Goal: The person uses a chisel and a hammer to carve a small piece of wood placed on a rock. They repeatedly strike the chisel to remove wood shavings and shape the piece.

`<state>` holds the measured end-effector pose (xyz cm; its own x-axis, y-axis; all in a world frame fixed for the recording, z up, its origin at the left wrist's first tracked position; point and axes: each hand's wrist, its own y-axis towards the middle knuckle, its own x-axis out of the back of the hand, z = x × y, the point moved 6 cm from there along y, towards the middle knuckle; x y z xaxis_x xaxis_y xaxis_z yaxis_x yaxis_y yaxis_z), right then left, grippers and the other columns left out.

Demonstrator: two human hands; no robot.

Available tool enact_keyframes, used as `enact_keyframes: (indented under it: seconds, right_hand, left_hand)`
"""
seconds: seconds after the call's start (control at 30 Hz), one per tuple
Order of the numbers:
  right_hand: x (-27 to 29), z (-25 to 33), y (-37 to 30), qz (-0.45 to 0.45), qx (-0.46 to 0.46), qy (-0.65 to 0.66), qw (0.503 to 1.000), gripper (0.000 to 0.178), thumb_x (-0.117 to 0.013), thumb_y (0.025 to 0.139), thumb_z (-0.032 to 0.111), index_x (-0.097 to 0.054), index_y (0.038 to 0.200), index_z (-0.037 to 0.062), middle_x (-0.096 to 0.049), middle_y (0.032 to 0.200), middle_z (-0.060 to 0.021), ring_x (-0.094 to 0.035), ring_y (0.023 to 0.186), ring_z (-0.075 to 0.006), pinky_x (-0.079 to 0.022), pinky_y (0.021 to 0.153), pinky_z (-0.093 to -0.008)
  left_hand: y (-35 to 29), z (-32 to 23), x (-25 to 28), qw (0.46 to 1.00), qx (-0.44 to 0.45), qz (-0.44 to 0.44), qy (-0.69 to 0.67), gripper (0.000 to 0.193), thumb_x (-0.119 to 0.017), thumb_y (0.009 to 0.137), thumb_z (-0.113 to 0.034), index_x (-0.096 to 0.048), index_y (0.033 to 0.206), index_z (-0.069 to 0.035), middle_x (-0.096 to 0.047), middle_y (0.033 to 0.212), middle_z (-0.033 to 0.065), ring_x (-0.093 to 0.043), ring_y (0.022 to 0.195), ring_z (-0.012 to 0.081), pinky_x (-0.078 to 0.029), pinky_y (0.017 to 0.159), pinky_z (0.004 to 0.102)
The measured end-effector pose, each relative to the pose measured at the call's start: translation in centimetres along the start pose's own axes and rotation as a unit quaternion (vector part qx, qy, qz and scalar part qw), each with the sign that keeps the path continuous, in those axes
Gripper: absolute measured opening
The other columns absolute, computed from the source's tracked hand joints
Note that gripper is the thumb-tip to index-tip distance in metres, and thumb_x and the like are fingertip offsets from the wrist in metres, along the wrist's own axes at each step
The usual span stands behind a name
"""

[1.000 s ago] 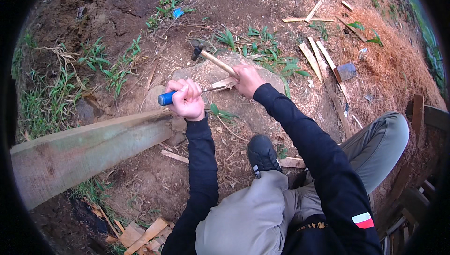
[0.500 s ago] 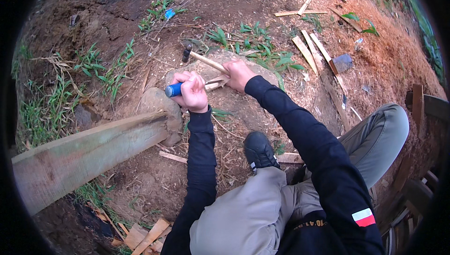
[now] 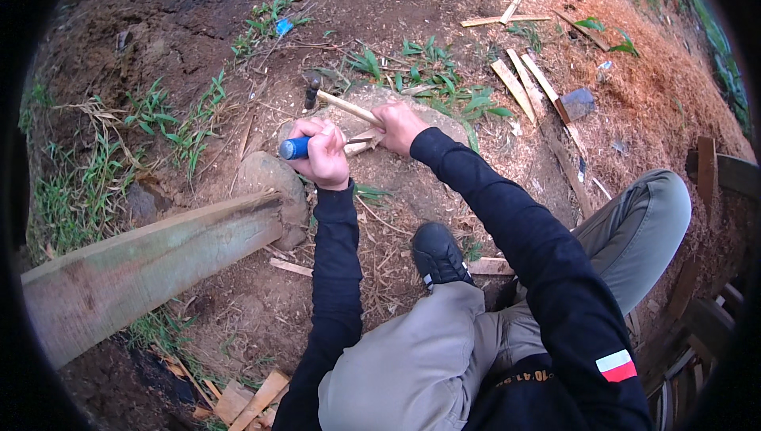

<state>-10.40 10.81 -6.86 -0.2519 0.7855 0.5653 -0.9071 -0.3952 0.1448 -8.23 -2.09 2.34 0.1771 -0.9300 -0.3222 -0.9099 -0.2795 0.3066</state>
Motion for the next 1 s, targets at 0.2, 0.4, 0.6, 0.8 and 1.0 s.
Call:
enact_keyframes:
  seconds: [0.2,0.4,0.6,0.8,1.0]
  right_hand:
    - [-0.3,-0.3,0.0,0.006,-0.016,0.005,1.000,0.018,-0.071,0.071,0.007,-0.054,0.071,0.0010,-0.059,0.071,-0.0201,-0.061,0.076,-0.0410,-0.049,0.069,-0.0466]
    - [-0.3,-0.5,-0.1,0.017,-0.014,0.003,1.000,0.022,-0.072,0.070,0.008,-0.051,0.070,0.0018,-0.058,0.071,-0.0196,-0.061,0.075,-0.0408,-0.048,0.067,-0.0461]
    - [0.0,-0.7,-0.3,0.023,0.013,0.002,1.000,0.024,-0.072,0.069,0.009,-0.050,0.070,0.0022,-0.057,0.072,-0.0189,-0.060,0.075,-0.0402,-0.048,0.066,-0.0461]
    - [6.4,0.6,-0.7,-0.011,0.038,-0.089,0.995,0.027,-0.071,0.085,0.024,-0.058,0.079,0.0015,-0.056,0.071,-0.0119,-0.058,0.070,-0.0279,-0.047,0.065,-0.0411]
    - [19.7,11.9,-0.2,0.029,0.094,-0.077,0.992,0.038,-0.050,0.102,0.035,-0.057,0.082,0.0025,-0.046,0.053,-0.0110,-0.052,0.046,-0.0259,-0.041,0.048,-0.0414]
  left_hand:
    - [-0.1,0.2,-0.2,0.999,-0.016,0.006,0.050,0.019,-0.051,0.074,0.004,-0.037,0.064,-0.004,-0.038,0.055,0.0013,-0.030,0.042,0.0059,-0.026,0.038,0.0235]
    - [-0.8,0.4,-0.5,0.996,-0.041,0.006,0.078,0.019,-0.052,0.074,0.005,-0.038,0.065,-0.004,-0.040,0.055,0.0016,-0.032,0.043,0.0055,-0.025,0.039,0.0231]
    - [-0.4,0.9,-0.4,0.996,-0.041,-0.020,0.075,0.019,-0.052,0.074,0.004,-0.039,0.064,-0.004,-0.041,0.057,0.0020,-0.034,0.042,0.0059,-0.024,0.039,0.0234]
    - [-0.5,0.8,-1.2,0.991,-0.059,-0.001,0.117,0.017,-0.055,0.074,0.002,-0.043,0.064,-0.004,-0.045,0.057,0.0029,-0.041,0.043,0.0074,-0.030,0.041,0.0238]
    - [-0.3,-0.4,-2.0,0.984,-0.064,0.030,0.163,0.016,-0.059,0.072,-0.001,-0.048,0.061,-0.002,-0.049,0.056,0.0029,-0.046,0.049,0.0109,-0.036,0.049,0.0265]
